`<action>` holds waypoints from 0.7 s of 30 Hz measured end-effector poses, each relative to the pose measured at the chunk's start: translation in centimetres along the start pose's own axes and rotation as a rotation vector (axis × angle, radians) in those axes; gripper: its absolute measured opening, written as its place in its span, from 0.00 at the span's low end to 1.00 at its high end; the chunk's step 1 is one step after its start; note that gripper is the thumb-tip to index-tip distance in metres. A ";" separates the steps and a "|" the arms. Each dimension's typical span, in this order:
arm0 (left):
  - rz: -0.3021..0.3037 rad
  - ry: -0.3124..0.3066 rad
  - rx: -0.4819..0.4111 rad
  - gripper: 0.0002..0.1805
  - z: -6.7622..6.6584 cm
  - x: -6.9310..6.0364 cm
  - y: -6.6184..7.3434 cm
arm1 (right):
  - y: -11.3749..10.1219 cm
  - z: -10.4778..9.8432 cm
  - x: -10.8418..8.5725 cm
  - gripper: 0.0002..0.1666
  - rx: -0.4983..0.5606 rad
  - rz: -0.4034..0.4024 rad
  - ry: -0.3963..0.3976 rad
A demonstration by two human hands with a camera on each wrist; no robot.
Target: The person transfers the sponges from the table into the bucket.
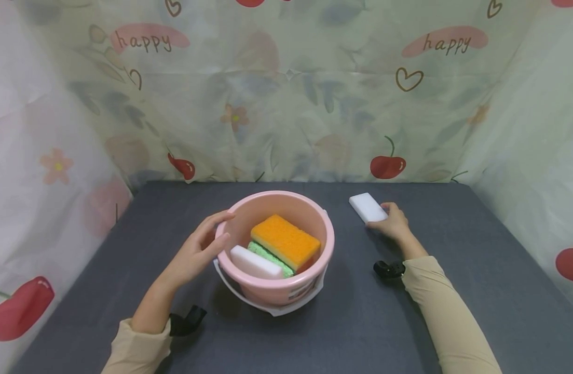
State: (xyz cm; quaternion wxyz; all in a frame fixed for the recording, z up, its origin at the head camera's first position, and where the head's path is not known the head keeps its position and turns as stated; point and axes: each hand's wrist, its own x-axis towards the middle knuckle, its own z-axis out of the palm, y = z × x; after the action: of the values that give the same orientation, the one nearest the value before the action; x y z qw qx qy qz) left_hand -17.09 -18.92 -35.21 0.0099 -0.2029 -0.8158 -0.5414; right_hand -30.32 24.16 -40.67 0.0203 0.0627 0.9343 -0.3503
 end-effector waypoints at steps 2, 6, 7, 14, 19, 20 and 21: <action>-0.002 0.002 0.003 0.25 0.0 0.0 0.0 | 0.0 0.0 0.0 0.44 0.006 -0.003 0.003; 0.000 0.003 0.006 0.25 0.0 0.0 0.0 | 0.1 -0.1 -0.1 0.43 0.035 -0.011 0.012; 0.001 0.002 0.006 0.25 0.0 0.0 0.1 | 0.1 -0.1 -0.1 0.43 0.041 -0.013 0.014; 0.001 -0.001 0.011 0.26 0.0 0.0 0.1 | 0.3 -0.3 -0.2 0.43 0.057 -0.019 0.028; 0.001 0.000 0.014 0.25 0.0 0.0 0.1 | 0.4 -0.3 -0.2 0.43 0.058 -0.030 0.031; 0.002 0.001 0.014 0.25 0.0 0.0 0.1 | 0.4 -0.3 -0.2 0.43 0.062 -0.030 0.031; 0.002 0.001 0.015 0.25 0.0 0.0 0.1 | 0.4 -0.4 -0.2 0.43 0.067 -0.030 0.030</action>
State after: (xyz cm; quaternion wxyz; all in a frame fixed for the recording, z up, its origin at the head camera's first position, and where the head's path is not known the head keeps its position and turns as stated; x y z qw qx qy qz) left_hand -17.09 -18.86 -35.12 0.0124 -0.2035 -0.8197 -0.5354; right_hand -30.07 24.66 -40.64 -0.0009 0.0544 0.9231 -0.3807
